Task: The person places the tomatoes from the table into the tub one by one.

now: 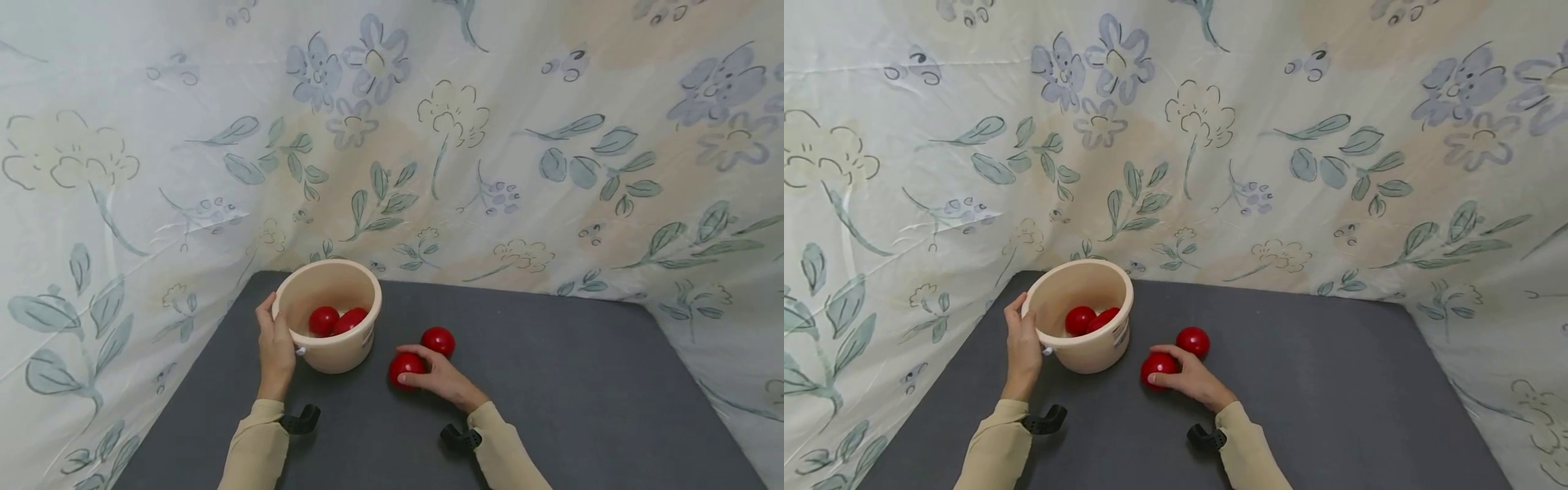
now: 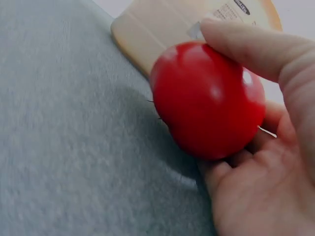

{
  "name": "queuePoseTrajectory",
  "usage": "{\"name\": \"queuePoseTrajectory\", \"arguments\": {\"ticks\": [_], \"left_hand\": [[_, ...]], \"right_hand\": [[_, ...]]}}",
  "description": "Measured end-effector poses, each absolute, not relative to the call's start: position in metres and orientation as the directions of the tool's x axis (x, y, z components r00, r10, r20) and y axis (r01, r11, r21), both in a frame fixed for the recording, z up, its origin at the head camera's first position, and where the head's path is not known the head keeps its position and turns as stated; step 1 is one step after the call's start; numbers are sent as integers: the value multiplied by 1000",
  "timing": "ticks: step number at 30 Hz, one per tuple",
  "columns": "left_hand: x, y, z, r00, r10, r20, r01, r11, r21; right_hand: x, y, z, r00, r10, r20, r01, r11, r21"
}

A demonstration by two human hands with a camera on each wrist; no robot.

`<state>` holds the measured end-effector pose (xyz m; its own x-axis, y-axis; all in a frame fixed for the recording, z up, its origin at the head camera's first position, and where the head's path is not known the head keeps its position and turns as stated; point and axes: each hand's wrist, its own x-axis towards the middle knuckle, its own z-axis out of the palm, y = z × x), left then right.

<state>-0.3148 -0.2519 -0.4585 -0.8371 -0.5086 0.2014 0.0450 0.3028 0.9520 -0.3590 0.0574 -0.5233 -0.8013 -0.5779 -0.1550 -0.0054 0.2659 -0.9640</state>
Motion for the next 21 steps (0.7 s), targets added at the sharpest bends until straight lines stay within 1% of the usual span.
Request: {"name": "queuePoseTrajectory", "arguments": {"ticks": [9, 14, 21], "left_hand": [[-314, -252, -458, -827, -526, 199, 45, 291, 956], [-315, -251, -458, -835, -515, 192, 41, 289, 956], [-314, -252, -458, -833, -521, 187, 38, 283, 958]], "right_hand": [[-358, 57, -506, -870, -482, -105, 6, 203, -979], [-358, 66, -490, -905, -421, -64, 0, 150, -989], [-372, 78, -465, -934, -354, -51, 23, 83, -996]]}}
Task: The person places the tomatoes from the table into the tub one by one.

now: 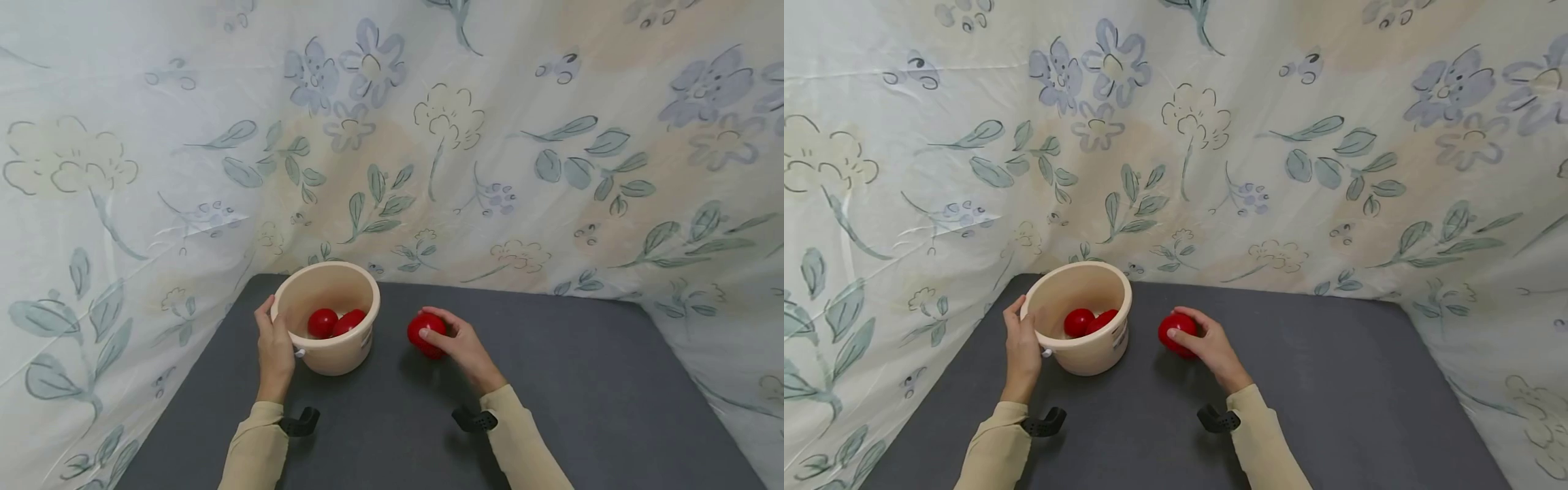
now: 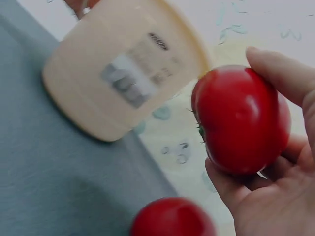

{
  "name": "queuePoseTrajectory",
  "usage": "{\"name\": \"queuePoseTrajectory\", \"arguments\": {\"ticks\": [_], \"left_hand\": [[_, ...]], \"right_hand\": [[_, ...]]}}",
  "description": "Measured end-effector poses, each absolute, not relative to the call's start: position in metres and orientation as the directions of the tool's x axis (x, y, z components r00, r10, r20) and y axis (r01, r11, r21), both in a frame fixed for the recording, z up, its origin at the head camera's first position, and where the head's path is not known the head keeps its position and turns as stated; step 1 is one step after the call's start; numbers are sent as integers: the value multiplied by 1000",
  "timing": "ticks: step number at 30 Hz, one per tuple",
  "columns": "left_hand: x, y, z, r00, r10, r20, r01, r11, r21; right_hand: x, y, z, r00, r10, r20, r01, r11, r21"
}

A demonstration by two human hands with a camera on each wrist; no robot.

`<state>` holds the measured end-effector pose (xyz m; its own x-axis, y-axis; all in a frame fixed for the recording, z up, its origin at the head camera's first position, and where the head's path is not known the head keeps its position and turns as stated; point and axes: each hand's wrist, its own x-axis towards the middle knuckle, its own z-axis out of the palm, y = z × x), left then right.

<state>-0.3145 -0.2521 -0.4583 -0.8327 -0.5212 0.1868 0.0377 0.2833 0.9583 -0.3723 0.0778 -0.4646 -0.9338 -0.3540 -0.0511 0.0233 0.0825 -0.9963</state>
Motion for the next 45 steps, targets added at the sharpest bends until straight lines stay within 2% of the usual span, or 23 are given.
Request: {"name": "queuePoseTrajectory", "arguments": {"ticks": [6, 10, 24, 35, 41, 45], "left_hand": [[-313, -253, -458, -837, -517, 181, 31, 285, 958], [-313, -253, -460, -836, -521, 172, 18, 287, 958], [-311, -254, -462, -830, -533, 165, 2, 293, 956], [-316, -253, -462, -828, -540, 153, -18, 298, 955], [-316, -253, -461, -823, -541, 175, 1, 306, 952], [-315, -253, -459, -825, -535, 182, 11, 306, 952]], "right_hand": [[-391, 82, -437, -955, -295, -13, 7, 23, -1000], [-405, 83, -417, -964, -266, 14, -27, 46, -999], [-440, 76, -332, -944, -303, 128, -167, 107, -980], [-449, 44, -284, -913, -351, 209, -257, 97, -961], [-444, 16, -273, -884, -398, 244, -288, 54, -956], [-438, -4, -273, -874, -426, 236, -295, 78, -952]]}}
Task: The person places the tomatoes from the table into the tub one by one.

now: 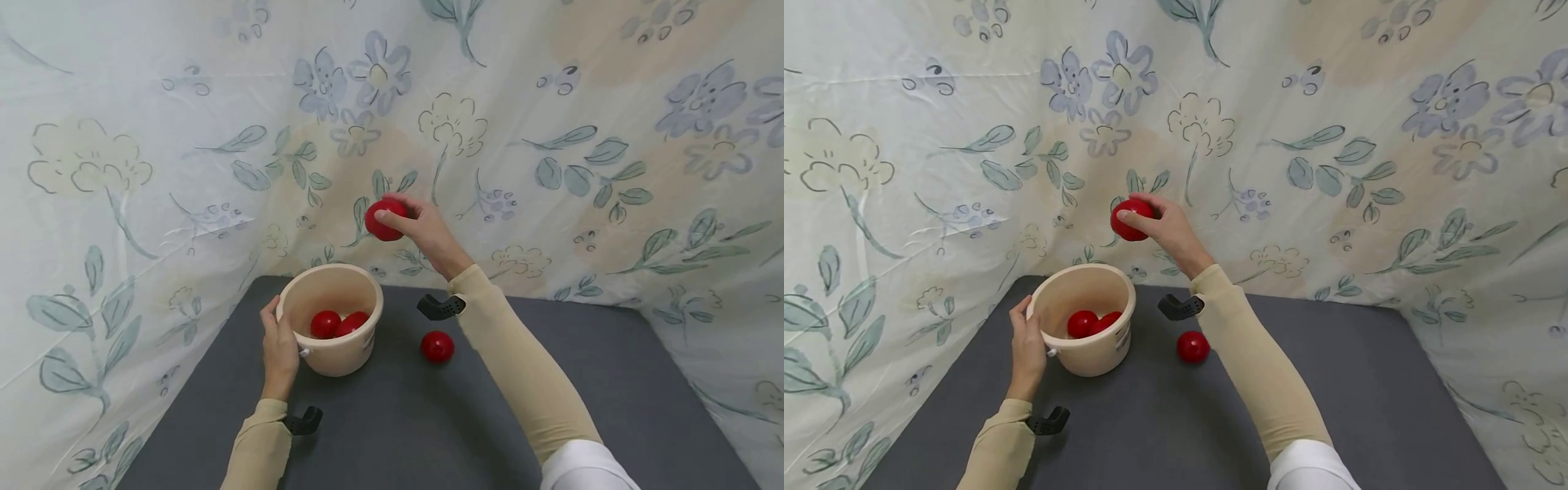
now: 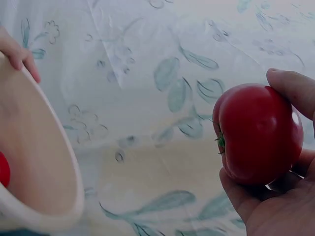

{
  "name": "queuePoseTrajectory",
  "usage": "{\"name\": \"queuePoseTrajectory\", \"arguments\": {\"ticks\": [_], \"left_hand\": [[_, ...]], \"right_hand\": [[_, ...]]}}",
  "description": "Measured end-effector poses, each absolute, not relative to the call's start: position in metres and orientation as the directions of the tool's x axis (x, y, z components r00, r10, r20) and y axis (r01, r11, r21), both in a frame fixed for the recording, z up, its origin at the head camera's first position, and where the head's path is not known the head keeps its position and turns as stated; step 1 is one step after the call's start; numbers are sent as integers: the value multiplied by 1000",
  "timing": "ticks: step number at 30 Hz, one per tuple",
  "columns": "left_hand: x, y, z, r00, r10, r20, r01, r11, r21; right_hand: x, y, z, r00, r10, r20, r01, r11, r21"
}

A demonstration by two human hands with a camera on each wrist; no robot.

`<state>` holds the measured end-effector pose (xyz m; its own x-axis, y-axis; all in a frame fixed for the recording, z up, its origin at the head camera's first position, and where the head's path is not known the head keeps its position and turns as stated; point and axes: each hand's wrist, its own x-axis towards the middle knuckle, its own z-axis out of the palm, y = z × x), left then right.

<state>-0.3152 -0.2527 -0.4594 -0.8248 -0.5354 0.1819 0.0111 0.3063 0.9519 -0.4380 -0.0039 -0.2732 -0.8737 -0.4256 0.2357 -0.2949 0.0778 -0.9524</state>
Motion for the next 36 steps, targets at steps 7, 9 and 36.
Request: {"name": "queuePoseTrajectory", "arguments": {"ticks": [7, 9, 36], "left_hand": [[-315, -253, -459, -829, -530, 179, 8, 309, 951], [-315, -252, -459, -829, -528, 184, 12, 312, 950], [-314, -251, -457, -838, -521, 161, -4, 301, 954]], "right_hand": [[-431, -30, -284, -864, -465, 193, -269, 103, -957], [-429, -36, -289, -855, -483, 187, -268, 104, -958], [-420, -66, -372, -834, -549, 57, -274, 321, -907]]}}
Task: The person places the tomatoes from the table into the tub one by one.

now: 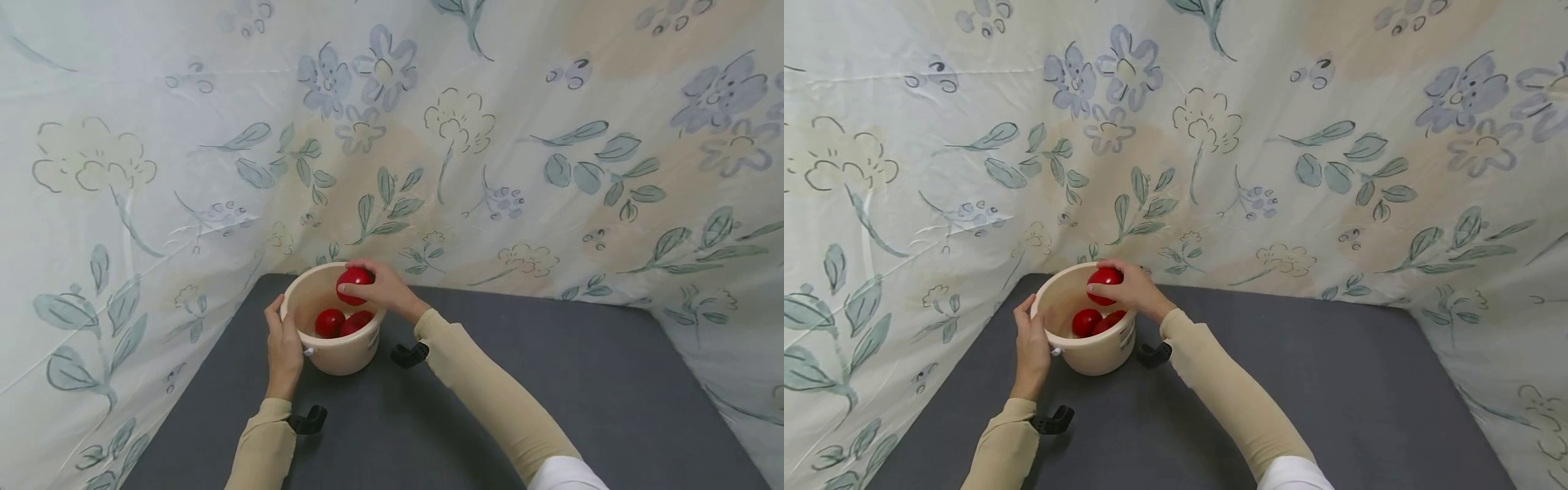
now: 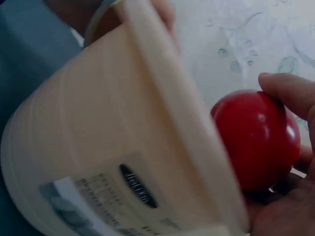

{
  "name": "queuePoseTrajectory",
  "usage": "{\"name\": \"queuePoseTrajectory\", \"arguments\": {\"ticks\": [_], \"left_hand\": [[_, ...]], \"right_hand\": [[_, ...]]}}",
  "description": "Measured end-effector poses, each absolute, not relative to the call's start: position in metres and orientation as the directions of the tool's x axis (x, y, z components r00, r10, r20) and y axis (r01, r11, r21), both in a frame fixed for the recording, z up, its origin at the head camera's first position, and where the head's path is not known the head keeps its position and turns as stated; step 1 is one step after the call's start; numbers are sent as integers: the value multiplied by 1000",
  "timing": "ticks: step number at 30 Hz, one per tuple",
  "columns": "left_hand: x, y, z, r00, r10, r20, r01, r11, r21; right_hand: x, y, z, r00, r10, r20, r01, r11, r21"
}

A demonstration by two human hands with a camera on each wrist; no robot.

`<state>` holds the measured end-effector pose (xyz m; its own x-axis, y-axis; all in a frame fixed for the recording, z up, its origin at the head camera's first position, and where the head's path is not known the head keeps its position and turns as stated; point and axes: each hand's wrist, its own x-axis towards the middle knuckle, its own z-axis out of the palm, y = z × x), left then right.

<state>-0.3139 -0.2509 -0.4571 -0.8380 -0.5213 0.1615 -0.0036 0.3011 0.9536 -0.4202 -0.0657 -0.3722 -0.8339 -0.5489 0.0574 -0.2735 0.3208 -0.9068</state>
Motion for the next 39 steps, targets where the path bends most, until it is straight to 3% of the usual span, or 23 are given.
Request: {"name": "queuePoseTrajectory", "arguments": {"ticks": [7, 27, 39], "left_hand": [[-314, -251, -457, -836, -524, 164, -3, 302, 953], [-314, -251, -457, -831, -528, 176, 14, 295, 955], [-314, -251, -457, -832, -530, 162, 11, 277, 961]], "right_hand": [[-420, -67, -376, -838, -545, 29, -253, 340, -906], [-425, -45, -369, -827, -557, 72, -228, 216, -950], [-431, 22, -326, -806, -529, 267, -343, 49, -938]]}}
